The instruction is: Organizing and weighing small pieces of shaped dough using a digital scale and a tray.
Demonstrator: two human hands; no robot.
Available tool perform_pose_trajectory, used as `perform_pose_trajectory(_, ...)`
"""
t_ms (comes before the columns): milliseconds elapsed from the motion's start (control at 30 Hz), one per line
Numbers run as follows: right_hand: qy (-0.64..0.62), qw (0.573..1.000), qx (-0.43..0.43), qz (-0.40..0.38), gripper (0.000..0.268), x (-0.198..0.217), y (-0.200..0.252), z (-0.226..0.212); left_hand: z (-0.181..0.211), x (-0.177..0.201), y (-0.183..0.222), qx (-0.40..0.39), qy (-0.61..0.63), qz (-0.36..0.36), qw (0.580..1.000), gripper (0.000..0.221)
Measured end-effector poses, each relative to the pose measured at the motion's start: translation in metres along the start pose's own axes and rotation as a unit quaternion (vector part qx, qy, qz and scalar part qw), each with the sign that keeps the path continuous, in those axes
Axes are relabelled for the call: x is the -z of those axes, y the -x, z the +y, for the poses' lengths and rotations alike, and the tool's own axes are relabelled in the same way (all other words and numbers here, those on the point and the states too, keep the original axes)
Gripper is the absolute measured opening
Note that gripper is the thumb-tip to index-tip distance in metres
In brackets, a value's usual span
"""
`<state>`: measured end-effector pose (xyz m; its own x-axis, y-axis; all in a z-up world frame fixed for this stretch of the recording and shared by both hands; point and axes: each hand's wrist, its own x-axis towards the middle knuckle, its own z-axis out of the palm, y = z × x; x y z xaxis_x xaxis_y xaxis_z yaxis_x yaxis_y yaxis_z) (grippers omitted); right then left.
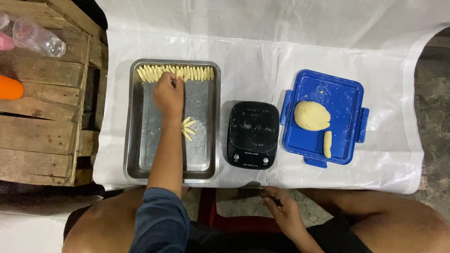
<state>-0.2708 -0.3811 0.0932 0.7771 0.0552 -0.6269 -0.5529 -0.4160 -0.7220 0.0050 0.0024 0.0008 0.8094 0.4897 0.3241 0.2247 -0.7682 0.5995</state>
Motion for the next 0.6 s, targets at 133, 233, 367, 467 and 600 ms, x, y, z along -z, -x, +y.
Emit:
perform_pose_trajectory(133, 0.013, 0.999, 0.035, 0.0, 0.036, 0.002, 0.0, 0.001, -0.004, -0.001, 0.002, -0.02, 0.027, -0.008, 0.999, 0.016)
perform_pose_trajectory(233, 0.027, 0.999, 0.022, 0.005, 0.04, 0.002, 0.001, 0.001, -0.008, -0.004, 0.004, -0.083, 0.042, 0.021, 0.995, 0.018)
perform_pose_trajectory(367, 0.006, 1.0, 0.014, -0.006, 0.036, 0.001, 0.001, -0.003, -0.003, -0.004, 0.003, -0.016, 0.061, 0.036, 0.997, 0.018)
perform_pose_trajectory(467, -0.002, 1.0, 0.014, -0.003, 0.036, 0.001, 0.001, 0.0, 0.003, 0.001, 0.002, 0.007, 0.062, 0.028, 0.998, 0.019)
perform_pose_trajectory(600, 0.0, 1.0, 0.013, -0.006, 0.037, 0.003, 0.004, -0.011, 0.012, 0.007, 0.002, 0.018, 0.021, -0.007, 1.0, 0.035)
